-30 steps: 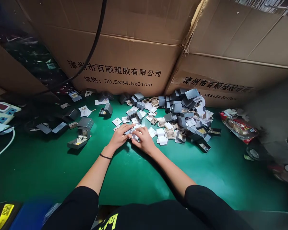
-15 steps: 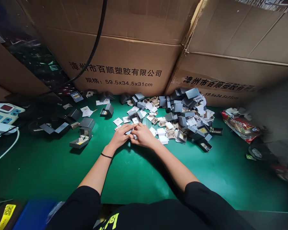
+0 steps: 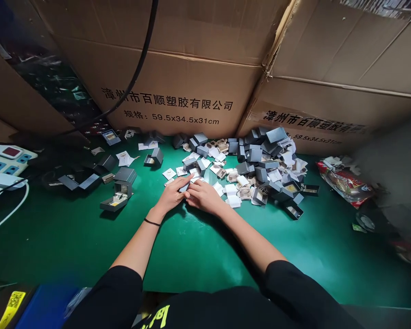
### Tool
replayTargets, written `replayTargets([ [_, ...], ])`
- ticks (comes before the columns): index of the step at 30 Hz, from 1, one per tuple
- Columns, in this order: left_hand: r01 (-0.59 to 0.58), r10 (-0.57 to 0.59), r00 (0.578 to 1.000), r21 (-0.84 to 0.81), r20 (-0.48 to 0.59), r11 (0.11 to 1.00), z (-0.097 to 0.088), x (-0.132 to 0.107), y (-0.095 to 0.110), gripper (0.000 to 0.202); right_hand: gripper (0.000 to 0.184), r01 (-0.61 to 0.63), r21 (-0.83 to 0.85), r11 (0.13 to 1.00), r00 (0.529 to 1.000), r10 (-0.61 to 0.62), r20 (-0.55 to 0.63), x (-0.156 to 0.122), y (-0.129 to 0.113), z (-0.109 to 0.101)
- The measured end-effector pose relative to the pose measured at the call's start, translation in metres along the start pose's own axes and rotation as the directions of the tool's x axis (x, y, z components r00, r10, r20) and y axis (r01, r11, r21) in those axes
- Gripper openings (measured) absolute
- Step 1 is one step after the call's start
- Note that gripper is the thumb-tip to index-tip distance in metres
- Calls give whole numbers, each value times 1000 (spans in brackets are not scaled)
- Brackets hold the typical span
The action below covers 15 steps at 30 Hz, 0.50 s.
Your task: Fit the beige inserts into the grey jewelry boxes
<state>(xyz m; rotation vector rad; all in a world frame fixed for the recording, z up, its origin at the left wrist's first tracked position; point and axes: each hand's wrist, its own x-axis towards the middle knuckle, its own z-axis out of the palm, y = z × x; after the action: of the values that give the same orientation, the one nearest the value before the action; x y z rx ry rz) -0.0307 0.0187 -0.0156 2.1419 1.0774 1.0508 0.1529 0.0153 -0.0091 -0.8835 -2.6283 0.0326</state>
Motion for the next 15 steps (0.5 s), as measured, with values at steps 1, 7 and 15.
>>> replayTargets([
  [1,5,-5,1000,-5,1,1000,0,0,0,62,13,17,45,999,1000,-17,0,0,2,0],
  [7,33,-32,999,-22,22,999,0,1,-1,66,10,-2,277,961,1000,0,5,2,6,-1],
  [15,1,0,1000,-40,14,999,3,-1,-1,68,13,-24,330,944,999,36,-31,-5,6,8],
])
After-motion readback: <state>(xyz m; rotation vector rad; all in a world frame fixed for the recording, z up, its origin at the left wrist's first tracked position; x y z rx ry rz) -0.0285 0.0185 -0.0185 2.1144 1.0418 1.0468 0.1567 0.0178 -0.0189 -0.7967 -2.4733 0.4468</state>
